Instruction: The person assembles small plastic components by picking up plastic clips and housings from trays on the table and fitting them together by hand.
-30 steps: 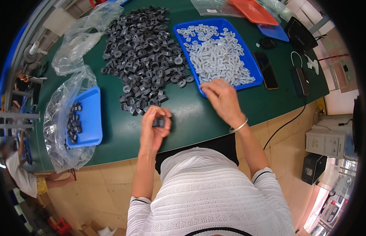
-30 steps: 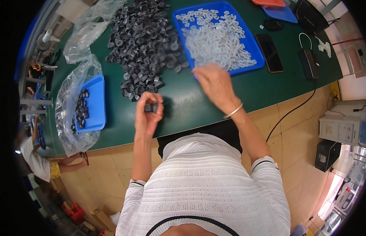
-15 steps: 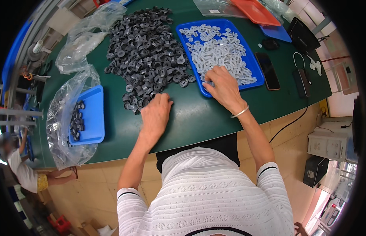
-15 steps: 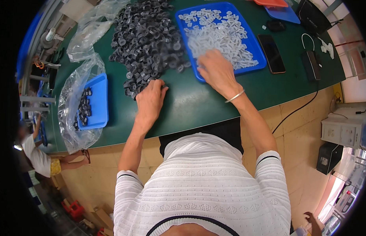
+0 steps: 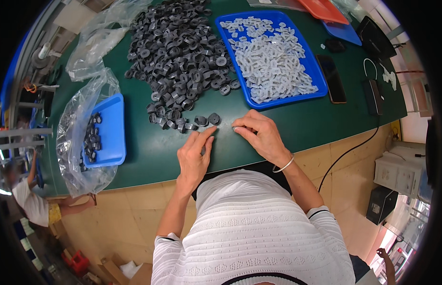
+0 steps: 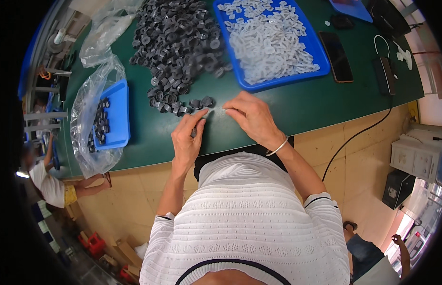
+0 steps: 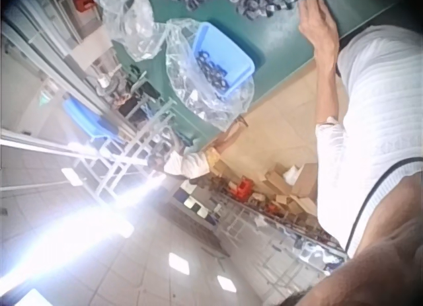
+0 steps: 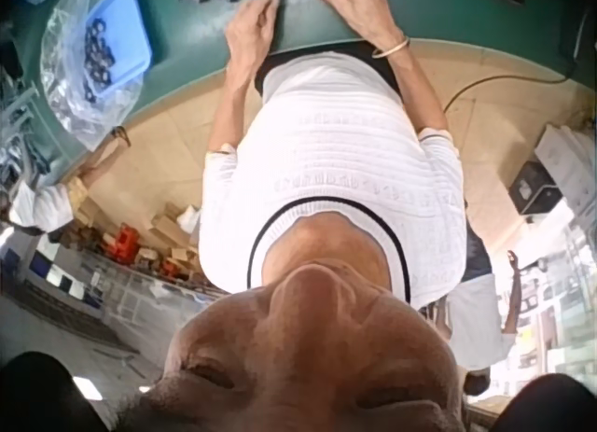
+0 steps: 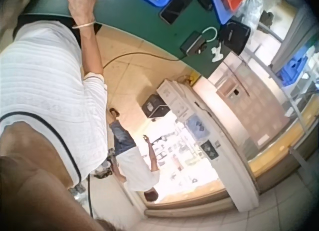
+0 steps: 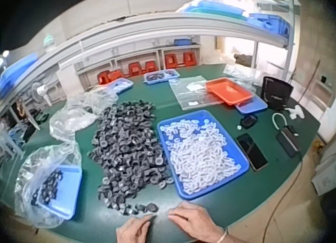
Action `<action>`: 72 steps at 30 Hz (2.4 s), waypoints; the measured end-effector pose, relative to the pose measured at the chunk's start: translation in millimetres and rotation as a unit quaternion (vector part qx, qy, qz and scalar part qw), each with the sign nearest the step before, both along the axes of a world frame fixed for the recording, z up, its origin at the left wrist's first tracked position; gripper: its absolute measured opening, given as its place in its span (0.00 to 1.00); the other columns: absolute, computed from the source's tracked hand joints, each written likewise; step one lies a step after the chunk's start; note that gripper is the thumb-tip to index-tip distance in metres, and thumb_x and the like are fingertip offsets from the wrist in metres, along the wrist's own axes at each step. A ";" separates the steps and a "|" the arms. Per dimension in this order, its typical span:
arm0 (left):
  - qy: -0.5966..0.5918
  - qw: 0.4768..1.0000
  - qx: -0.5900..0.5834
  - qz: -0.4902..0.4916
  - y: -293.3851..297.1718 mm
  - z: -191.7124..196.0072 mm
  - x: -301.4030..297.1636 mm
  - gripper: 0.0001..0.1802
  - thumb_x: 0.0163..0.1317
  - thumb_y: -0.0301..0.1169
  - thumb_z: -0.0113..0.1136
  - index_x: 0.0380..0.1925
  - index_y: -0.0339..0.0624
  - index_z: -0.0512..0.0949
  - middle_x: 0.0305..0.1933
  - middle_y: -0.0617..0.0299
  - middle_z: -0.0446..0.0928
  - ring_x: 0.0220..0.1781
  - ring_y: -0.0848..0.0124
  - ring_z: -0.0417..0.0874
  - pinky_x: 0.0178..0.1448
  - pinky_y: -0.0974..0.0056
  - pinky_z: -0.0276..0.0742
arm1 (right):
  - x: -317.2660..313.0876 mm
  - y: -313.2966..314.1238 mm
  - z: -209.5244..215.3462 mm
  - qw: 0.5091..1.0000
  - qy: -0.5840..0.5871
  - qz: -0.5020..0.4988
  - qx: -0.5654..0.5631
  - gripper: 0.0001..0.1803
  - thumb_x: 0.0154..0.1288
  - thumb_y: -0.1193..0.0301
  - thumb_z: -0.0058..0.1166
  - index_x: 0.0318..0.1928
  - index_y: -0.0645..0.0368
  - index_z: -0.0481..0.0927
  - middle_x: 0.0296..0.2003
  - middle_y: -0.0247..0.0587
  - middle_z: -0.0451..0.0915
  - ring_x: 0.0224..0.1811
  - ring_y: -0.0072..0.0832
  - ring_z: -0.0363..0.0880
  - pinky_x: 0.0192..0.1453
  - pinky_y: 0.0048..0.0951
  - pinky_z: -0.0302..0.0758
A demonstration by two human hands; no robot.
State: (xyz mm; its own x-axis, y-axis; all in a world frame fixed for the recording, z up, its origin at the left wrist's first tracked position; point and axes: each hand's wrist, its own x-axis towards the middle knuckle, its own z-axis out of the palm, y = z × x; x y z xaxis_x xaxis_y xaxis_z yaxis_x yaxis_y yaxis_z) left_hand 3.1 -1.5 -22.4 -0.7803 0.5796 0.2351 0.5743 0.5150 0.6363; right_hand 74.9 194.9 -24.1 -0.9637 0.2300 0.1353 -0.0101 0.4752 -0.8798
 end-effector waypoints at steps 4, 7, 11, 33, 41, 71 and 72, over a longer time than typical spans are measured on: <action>0.015 0.998 0.047 0.032 6.1 0.3 -7.6 0.16 0.59 0.23 0.64 0.48 0.44 0.78 0.28 0.58 0.75 0.23 0.63 0.76 0.27 0.62 0.72 | -3.6 -2.6 -5.6 0.999 0.037 0.000 0.020 0.07 0.60 0.78 0.59 0.40 0.62 0.82 0.30 0.38 0.74 0.27 0.26 0.72 0.33 0.26 0.70; 0.052 0.999 -0.002 0.014 14.1 1.3 -15.7 0.15 0.59 0.25 0.63 0.47 0.45 0.77 0.27 0.59 0.75 0.23 0.61 0.77 0.27 0.59 0.72 | -5.2 -5.7 -6.9 1.000 -0.002 -0.007 -0.027 0.07 0.60 0.79 0.58 0.40 0.64 0.81 0.30 0.37 0.74 0.27 0.24 0.72 0.32 0.26 0.70; 0.143 0.989 -0.040 -0.010 19.2 -13.3 -26.0 0.09 0.60 0.26 0.63 0.40 0.44 0.76 0.27 0.60 0.76 0.23 0.61 0.78 0.25 0.60 0.70 | -12.5 -8.9 0.4 0.999 -0.011 -0.006 -0.048 0.07 0.62 0.80 0.57 0.41 0.65 0.80 0.30 0.35 0.74 0.29 0.20 0.72 0.33 0.23 0.71; -0.211 0.956 0.203 0.029 21.3 -21.1 3.0 0.12 0.68 0.26 0.55 0.50 0.37 0.72 0.38 0.58 0.76 0.29 0.73 0.75 0.33 0.69 0.73 | -16.0 -17.3 -23.4 0.913 -0.069 0.034 -0.400 0.06 0.68 0.77 0.54 0.44 0.64 0.78 0.37 0.33 0.80 0.37 0.19 0.81 0.39 0.20 0.80; -0.458 0.849 0.262 0.006 12.2 -3.0 -9.9 0.10 0.68 0.28 0.57 0.47 0.36 0.75 0.31 0.64 0.74 0.26 0.79 0.76 0.22 0.76 0.70 | -5.9 -18.4 -13.2 0.941 -0.019 0.029 -0.337 0.07 0.65 0.79 0.57 0.43 0.67 0.82 0.37 0.35 0.80 0.35 0.20 0.79 0.39 0.20 0.79; -0.503 0.785 0.355 0.069 19.9 -13.7 7.8 0.12 0.67 0.27 0.57 0.47 0.32 0.77 0.48 0.53 0.79 0.42 0.64 0.86 0.36 0.71 0.85 | 0.0 -19.6 11.9 0.983 -0.015 -0.054 -0.174 0.05 0.58 0.79 0.62 0.33 0.66 0.78 0.27 0.35 0.79 0.25 0.15 0.73 0.27 0.19 0.71; -0.503 0.785 0.355 0.069 20.4 -13.2 8.4 0.12 0.67 0.27 0.57 0.47 0.32 0.77 0.48 0.53 0.79 0.42 0.64 0.86 0.36 0.71 0.85 | 0.0 -19.5 12.1 0.984 -0.015 -0.054 -0.170 0.05 0.58 0.79 0.61 0.33 0.66 0.78 0.27 0.35 0.80 0.25 0.15 0.73 0.27 0.19 0.71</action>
State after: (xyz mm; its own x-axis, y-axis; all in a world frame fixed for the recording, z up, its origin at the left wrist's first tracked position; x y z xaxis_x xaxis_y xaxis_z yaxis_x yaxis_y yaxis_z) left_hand 11.5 18.9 -35.5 -0.8218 0.4752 -0.3144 -0.4328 -0.1617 0.8869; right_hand 75.0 175.4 -12.0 -0.9335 0.3584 0.0055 0.0517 0.1496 -0.9874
